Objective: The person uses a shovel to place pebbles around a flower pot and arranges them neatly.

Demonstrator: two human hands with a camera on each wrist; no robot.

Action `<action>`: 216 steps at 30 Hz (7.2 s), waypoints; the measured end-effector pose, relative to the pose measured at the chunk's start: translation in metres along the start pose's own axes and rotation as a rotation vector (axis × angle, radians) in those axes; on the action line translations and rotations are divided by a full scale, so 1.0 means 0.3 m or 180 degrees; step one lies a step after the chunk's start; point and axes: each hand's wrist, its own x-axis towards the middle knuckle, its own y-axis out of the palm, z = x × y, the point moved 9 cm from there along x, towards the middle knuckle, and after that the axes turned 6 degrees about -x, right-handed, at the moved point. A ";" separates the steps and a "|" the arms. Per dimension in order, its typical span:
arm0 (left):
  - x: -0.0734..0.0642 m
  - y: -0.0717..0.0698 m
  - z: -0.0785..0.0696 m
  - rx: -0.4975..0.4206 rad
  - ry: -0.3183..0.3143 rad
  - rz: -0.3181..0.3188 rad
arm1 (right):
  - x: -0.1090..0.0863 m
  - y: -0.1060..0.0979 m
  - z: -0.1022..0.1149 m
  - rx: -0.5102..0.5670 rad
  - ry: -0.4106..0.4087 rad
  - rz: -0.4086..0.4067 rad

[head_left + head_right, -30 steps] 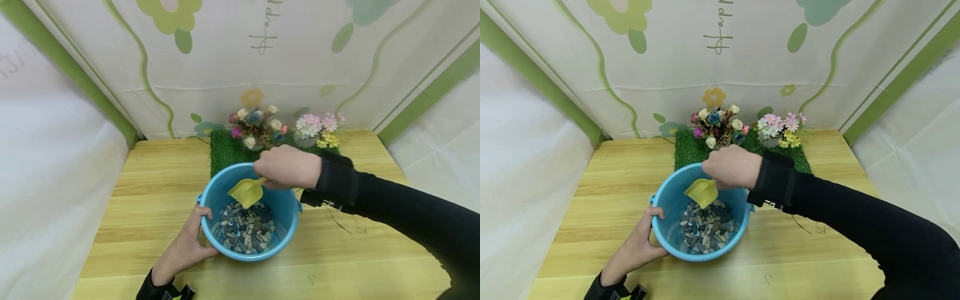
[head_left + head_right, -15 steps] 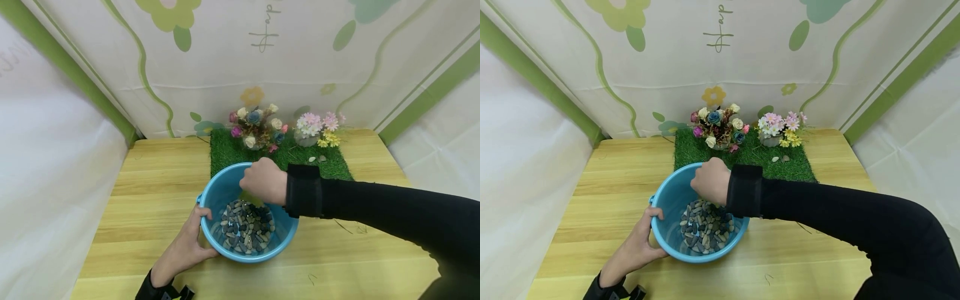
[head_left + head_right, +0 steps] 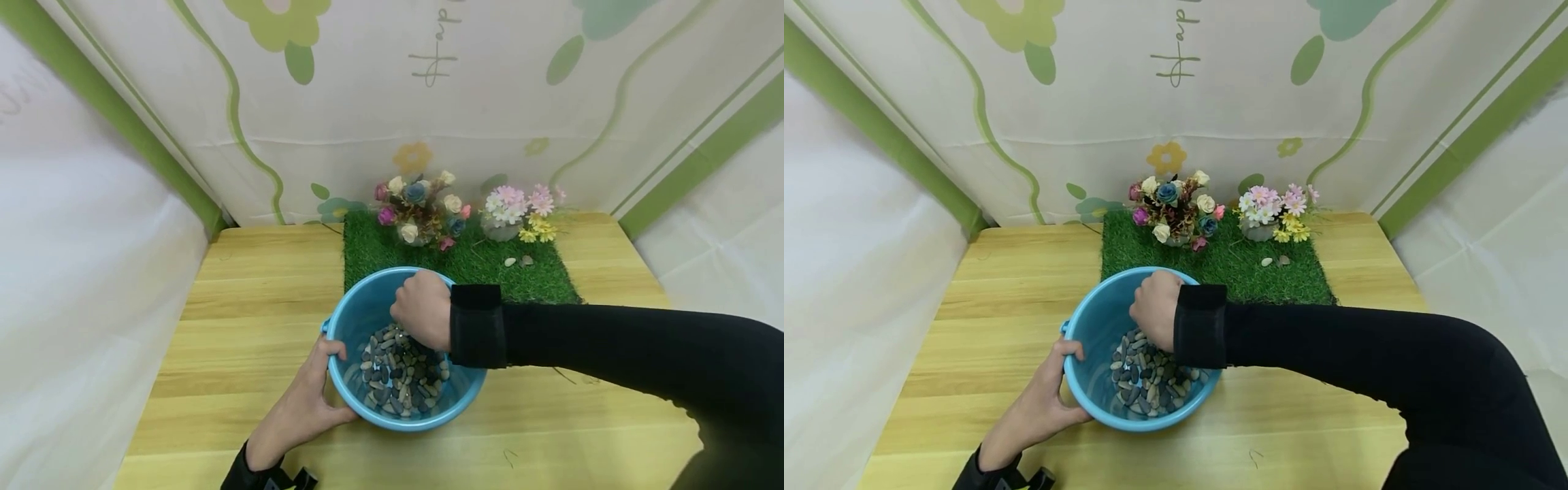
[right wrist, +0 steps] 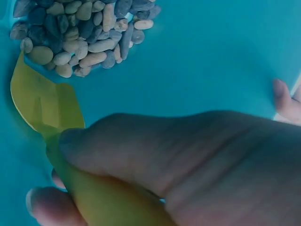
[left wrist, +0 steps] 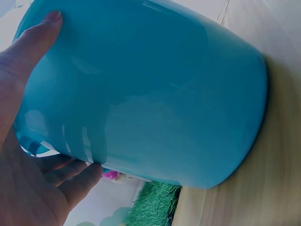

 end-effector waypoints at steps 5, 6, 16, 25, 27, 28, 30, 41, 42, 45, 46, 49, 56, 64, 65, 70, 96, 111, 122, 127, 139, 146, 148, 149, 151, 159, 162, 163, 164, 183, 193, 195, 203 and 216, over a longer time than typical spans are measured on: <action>-0.001 0.003 -0.001 -0.0007 0.0012 0.0005 | 0.019 0.022 0.017 -0.0015 0.0007 0.0189; 0.000 0.003 -0.001 -0.0011 0.0013 0.0006 | 0.022 0.025 0.020 -0.0029 -0.0010 0.0231; -0.002 0.001 -0.003 -0.0031 -0.0002 -0.0010 | 0.053 0.057 0.015 0.0455 -0.0280 0.0203; -0.001 0.003 0.002 -0.0002 0.0011 -0.0006 | 0.057 0.072 -0.016 0.0933 -0.0325 0.0285; -0.001 0.003 0.004 -0.0003 0.0015 -0.0006 | 0.057 0.074 -0.021 0.1019 -0.0332 0.0306; 0.000 0.003 0.004 -0.0009 0.0020 -0.0004 | 0.057 0.076 -0.024 0.1053 -0.0339 0.0319; 0.001 0.003 0.004 -0.0016 0.0023 -0.0002 | 0.057 0.078 -0.032 0.1164 -0.0346 0.0342; 0.007 0.002 -0.003 -0.0024 0.0067 -0.0002 | 0.043 0.106 -0.047 0.1754 -0.0380 0.0563; 0.008 0.003 -0.003 -0.0030 0.0056 0.0001 | 0.042 0.110 -0.047 0.1784 -0.0379 0.0592; 0.008 0.002 -0.001 -0.0047 0.0025 0.0003 | 0.037 0.119 -0.046 0.1879 -0.0381 0.0660; 0.008 0.002 0.001 -0.0046 0.0009 0.0006 | 0.036 0.122 -0.046 0.1927 -0.0388 0.0683; 0.007 0.002 0.004 -0.0024 -0.0034 0.0041 | 0.031 0.132 -0.043 0.2081 -0.0418 0.0783; 0.005 0.002 0.004 0.0013 -0.0025 0.0036 | 0.025 0.161 -0.035 0.2439 -0.0418 0.1114; 0.002 0.001 0.005 0.0003 0.0002 0.0008 | 0.026 0.185 -0.031 0.2507 -0.0344 0.1314; 0.002 0.001 0.006 0.0003 0.0008 0.0003 | 0.025 0.188 -0.029 0.2520 -0.0336 0.1347; 0.002 0.000 0.004 -0.0006 0.0050 -0.0027 | 0.016 0.208 -0.018 0.2704 -0.0284 0.1580; -0.001 0.000 0.009 0.0036 -0.0016 0.0043 | 0.002 0.206 0.027 0.3193 -0.0614 0.1415; 0.002 -0.001 0.008 -0.0007 -0.0012 0.0020 | -0.011 0.197 0.027 0.3314 -0.0728 0.1394; 0.002 -0.001 0.004 -0.0031 -0.0007 0.0012 | -0.017 0.200 0.032 0.3256 -0.0813 0.1430; 0.001 -0.001 0.003 -0.0001 -0.0015 0.0022 | -0.018 0.199 0.037 0.3265 -0.0878 0.1411; 0.003 0.002 0.002 0.0033 -0.0028 0.0062 | -0.028 0.193 0.055 0.3363 -0.1106 0.1373; 0.003 -0.002 -0.001 0.0022 0.0012 0.0004 | -0.025 0.190 0.057 0.3292 -0.1188 0.1350; 0.002 -0.002 -0.002 0.0026 0.0023 -0.0003 | -0.025 0.190 0.058 0.3288 -0.1208 0.1341; 0.002 -0.002 -0.002 0.0029 0.0023 -0.0003 | -0.025 0.190 0.058 0.3293 -0.1218 0.1346; 0.001 -0.002 -0.001 0.0031 0.0009 0.0001 | -0.025 0.190 0.060 0.3322 -0.1230 0.1353; 0.001 0.000 0.003 0.0035 -0.0014 0.0038 | -0.017 0.188 0.066 0.3531 -0.1269 0.1358; 0.003 0.000 0.004 0.0035 -0.0021 0.0055 | -0.014 0.190 0.065 0.3541 -0.1283 0.1349; 0.003 0.000 0.005 0.0034 -0.0022 0.0057 | -0.013 0.191 0.065 0.3545 -0.1288 0.1351; 0.003 0.000 0.005 0.0035 -0.0026 0.0067 | -0.012 0.192 0.065 0.3554 -0.1294 0.1352; 0.005 0.000 0.010 -0.0002 -0.0049 0.0031 | -0.016 0.189 0.053 0.3597 -0.1394 0.1351; 0.005 0.003 0.013 0.0024 -0.0118 0.0113 | -0.019 0.172 0.044 0.3688 -0.1486 0.1321; 0.004 0.003 0.014 0.0030 -0.0122 0.0118 | -0.015 0.171 0.044 0.3688 -0.1495 0.1308; 0.003 -0.002 0.012 0.0015 -0.0044 0.0043 | -0.001 0.170 0.042 0.3638 -0.1507 0.1314; 0.003 0.000 0.009 0.0001 -0.0016 0.0054 | 0.000 0.160 0.032 0.3674 -0.1579 0.1236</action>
